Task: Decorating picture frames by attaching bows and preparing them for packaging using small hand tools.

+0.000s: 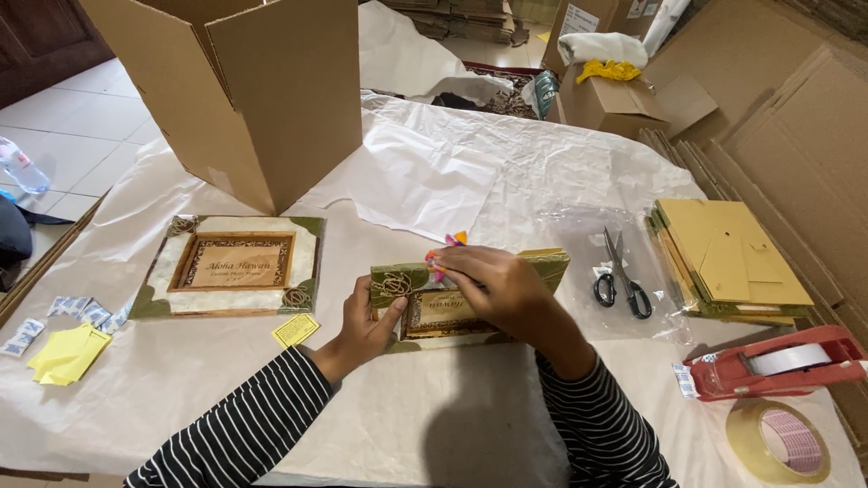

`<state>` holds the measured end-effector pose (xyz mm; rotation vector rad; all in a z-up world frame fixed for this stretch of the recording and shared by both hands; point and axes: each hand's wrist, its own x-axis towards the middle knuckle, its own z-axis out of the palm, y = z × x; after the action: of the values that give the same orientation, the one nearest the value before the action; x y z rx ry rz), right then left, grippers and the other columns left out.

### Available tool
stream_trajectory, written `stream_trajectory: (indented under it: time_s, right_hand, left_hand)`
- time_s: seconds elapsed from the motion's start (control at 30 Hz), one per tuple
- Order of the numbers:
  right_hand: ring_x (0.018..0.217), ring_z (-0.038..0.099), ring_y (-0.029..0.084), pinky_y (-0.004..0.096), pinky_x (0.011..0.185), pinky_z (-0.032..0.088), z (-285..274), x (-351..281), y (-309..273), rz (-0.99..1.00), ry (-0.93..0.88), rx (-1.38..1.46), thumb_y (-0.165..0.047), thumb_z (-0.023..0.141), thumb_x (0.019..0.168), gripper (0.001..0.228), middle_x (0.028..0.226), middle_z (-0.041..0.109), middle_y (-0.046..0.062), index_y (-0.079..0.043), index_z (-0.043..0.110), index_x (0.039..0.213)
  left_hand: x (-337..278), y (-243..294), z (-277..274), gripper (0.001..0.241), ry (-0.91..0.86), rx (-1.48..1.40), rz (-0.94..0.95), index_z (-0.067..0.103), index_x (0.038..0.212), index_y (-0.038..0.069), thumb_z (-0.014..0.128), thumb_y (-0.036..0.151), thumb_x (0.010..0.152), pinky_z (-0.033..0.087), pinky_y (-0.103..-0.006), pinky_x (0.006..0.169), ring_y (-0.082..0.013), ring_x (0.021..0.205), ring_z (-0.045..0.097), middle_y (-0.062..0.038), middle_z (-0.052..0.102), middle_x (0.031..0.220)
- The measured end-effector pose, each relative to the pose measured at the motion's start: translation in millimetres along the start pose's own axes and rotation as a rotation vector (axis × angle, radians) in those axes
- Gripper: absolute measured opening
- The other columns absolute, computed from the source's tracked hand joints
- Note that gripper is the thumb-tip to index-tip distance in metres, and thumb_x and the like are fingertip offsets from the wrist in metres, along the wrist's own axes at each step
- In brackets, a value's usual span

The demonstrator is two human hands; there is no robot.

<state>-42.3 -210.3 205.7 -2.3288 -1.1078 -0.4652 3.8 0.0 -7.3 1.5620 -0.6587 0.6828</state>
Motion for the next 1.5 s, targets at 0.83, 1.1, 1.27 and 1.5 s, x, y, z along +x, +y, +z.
stream_trajectory:
  time_s: [0.83, 1.1, 1.27, 1.5]
  right_hand:
    - [0.108, 0.073, 0.036, 0.042, 0.088, 0.062, -7.3, -6.1, 0.9, 0.111, -0.155, -0.047, -0.022, 0.058, 0.103, 0.027, 0.122, 0.072, 0.02, -0.01, 0.072, 0.123]
    - [0.094, 0.077, 0.032, 0.044, 0.087, 0.063, -13.5, -8.5, -1.7, 0.177, -0.168, -0.016, -0.026, 0.059, 0.101, 0.027, 0.123, 0.072, 0.021, -0.011, 0.073, 0.12]
    - [0.099, 0.075, 0.039, 0.046, 0.084, 0.064, -27.4, -14.2, 7.9, 0.174, -0.189, -0.01, -0.022, 0.062, 0.099, 0.027, 0.118, 0.074, 0.023, -0.007, 0.074, 0.118]
    - [0.102, 0.074, 0.039, 0.046, 0.088, 0.06, -35.1, -21.2, 17.6, 0.178, -0.174, -0.04, -0.018, 0.066, 0.095, 0.025, 0.117, 0.075, 0.02, -0.008, 0.076, 0.115]
  left_hand:
    - [0.0, 0.4, 0.7, 0.028, 0.017, 0.05, 0.02, 0.051, 0.115, 0.001, 0.068, 0.011, 0.095, 0.057, -0.0434, 0.074, -0.0321, 0.084, 0.074, -0.018, 0.071, 0.089]
    - [3.0, 5.3, 1.6, 0.029, 0.018, 0.061, 0.044, 0.051, 0.116, 0.001, 0.069, 0.012, 0.095, 0.058, -0.0441, 0.073, -0.0342, 0.084, 0.075, -0.019, 0.072, 0.089]
    - [5.8, 13.0, 3.9, 0.029, 0.016, 0.065, 0.055, 0.052, 0.115, 0.002, 0.07, 0.012, 0.094, 0.058, -0.0436, 0.071, -0.0355, 0.083, 0.075, -0.019, 0.073, 0.089]
    - [3.9, 5.7, 0.3, 0.029, 0.003, 0.05, 0.034, 0.051, 0.114, 0.001, 0.068, 0.014, 0.095, 0.058, -0.0455, 0.07, -0.0349, 0.081, 0.076, -0.022, 0.074, 0.088]
